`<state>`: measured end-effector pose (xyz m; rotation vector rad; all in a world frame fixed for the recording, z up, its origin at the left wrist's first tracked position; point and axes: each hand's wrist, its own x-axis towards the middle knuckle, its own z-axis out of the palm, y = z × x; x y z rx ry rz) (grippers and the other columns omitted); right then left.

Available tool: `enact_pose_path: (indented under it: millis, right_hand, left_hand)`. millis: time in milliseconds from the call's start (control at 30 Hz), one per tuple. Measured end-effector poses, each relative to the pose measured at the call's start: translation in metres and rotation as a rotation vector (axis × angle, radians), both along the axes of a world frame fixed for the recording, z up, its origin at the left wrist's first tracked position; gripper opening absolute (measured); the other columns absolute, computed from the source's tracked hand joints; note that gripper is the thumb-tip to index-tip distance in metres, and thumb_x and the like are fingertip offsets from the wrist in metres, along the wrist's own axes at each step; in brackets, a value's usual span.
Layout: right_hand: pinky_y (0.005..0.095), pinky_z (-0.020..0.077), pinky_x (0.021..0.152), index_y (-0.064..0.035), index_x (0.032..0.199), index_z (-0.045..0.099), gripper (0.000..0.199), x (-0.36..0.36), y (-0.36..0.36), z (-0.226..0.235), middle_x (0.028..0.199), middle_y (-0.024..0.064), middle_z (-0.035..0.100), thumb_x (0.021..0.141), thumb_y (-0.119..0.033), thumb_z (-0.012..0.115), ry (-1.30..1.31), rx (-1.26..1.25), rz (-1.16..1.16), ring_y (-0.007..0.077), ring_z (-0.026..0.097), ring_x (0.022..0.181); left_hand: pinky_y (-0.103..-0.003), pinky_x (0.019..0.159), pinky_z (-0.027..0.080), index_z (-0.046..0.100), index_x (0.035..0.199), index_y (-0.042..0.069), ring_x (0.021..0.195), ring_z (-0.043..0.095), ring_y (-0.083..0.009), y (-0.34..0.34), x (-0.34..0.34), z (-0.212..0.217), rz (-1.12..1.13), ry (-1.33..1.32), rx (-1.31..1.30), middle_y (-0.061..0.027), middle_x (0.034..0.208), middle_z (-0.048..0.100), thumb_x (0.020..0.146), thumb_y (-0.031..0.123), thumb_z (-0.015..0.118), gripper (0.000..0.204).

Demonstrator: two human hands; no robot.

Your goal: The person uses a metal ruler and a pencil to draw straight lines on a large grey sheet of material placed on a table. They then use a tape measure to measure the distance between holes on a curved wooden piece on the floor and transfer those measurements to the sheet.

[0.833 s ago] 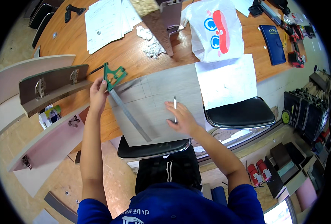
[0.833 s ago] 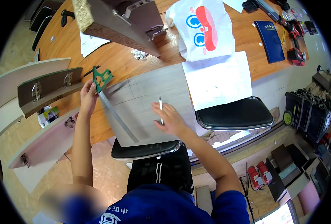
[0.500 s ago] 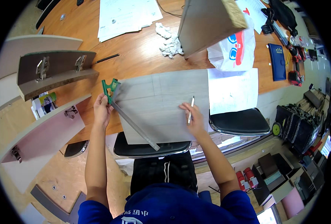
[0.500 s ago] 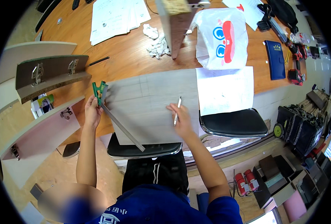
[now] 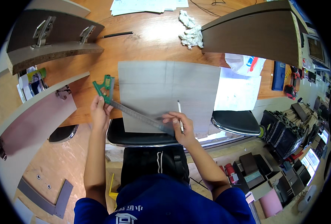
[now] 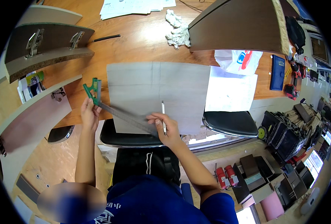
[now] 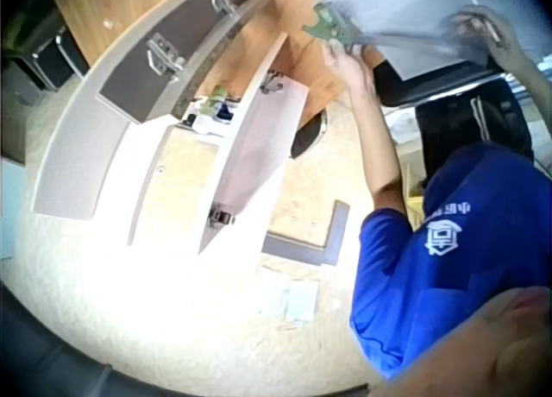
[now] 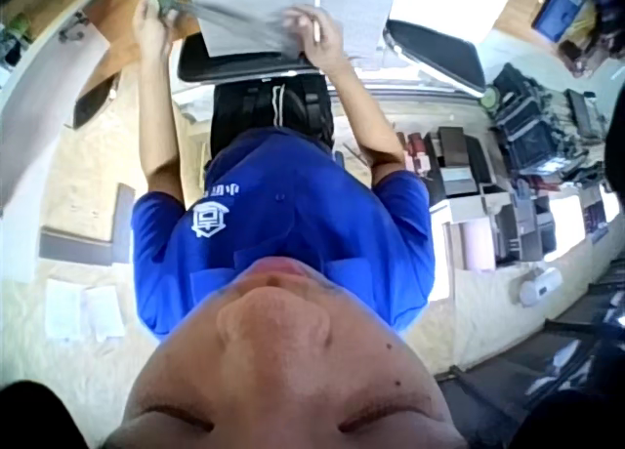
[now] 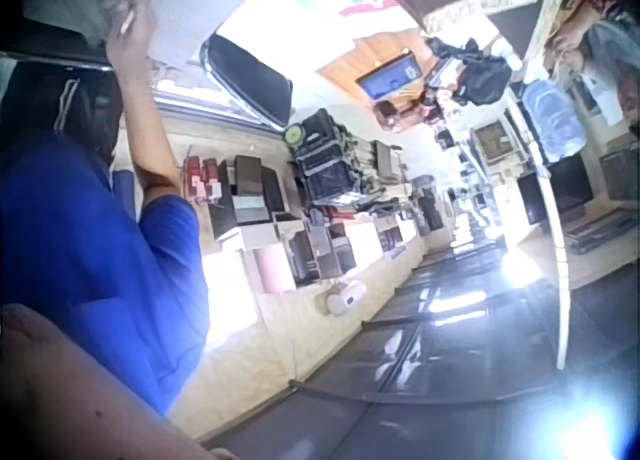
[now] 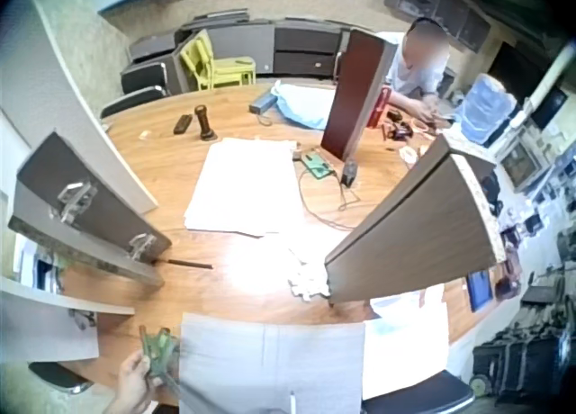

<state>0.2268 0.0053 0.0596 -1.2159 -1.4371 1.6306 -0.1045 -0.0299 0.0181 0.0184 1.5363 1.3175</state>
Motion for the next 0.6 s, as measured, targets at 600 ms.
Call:
enact_pose_path:
  millis: [600]
  right_hand:
    - [0.028, 0.0545, 0.083, 0.0041, 0.124, 0.055, 0.037, -0.009, 0.01, -0.046, 0.103, 0.0163, 0.07, 0.089, 0.008, 0.065, -0.198, 0.046, -0.204, 0.0169, 0.069, 0.089]
  left_hand:
    - [-0.039, 0.097, 0.057, 0.052, 0.127, 0.002, 0.107, 0.067, -0.0212, -0.032, 0.004, 0.007, 0.226, -0.082, 0.04, -0.0108, 0.118, 0.065, 0.106, 0.011, 0.045, 0.023]
